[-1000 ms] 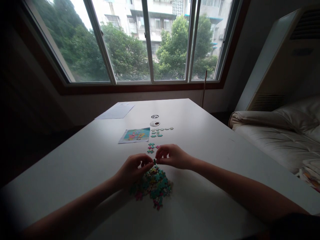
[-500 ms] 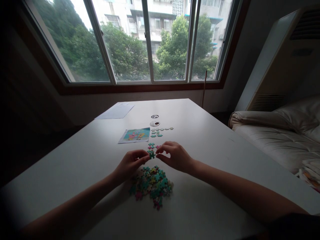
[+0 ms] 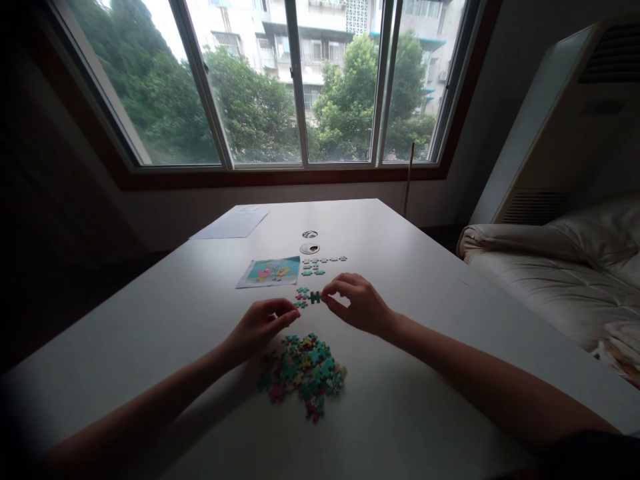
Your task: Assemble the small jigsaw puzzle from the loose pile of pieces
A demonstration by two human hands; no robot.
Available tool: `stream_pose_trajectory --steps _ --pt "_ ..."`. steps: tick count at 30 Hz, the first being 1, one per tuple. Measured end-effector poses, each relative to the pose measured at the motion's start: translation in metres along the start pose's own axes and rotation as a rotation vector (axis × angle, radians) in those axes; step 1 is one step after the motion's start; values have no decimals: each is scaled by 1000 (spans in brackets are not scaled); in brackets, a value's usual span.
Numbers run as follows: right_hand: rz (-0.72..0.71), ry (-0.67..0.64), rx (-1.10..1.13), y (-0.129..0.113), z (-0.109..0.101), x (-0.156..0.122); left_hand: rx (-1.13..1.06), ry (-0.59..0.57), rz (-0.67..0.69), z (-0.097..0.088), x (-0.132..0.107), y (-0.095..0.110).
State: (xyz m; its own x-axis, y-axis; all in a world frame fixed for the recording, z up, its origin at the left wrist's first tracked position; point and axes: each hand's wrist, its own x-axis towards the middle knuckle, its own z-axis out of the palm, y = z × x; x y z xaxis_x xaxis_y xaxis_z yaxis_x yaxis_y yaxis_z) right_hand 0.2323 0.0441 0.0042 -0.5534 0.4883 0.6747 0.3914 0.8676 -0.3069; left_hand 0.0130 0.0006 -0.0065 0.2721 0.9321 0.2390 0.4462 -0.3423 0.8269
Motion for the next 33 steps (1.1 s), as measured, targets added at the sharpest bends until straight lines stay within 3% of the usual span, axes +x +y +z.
stream_pose_trajectory --steps 5,13,20,28,33 --pt "54 119 -39 22 -6 0 28 22 -3 1 5 -12" --pt "38 140 -85 38 -7 -3 161 -29 22 10 12 -20" --pt "134 37 -15 49 -1 -1 246 -30 13 3 2 -27" --pt "408 -162 77 61 30 17 335 4 79 -4 -5 -31" --pt "448 -217 88 62 43 25 372 -24 144 -3 -8 -28"
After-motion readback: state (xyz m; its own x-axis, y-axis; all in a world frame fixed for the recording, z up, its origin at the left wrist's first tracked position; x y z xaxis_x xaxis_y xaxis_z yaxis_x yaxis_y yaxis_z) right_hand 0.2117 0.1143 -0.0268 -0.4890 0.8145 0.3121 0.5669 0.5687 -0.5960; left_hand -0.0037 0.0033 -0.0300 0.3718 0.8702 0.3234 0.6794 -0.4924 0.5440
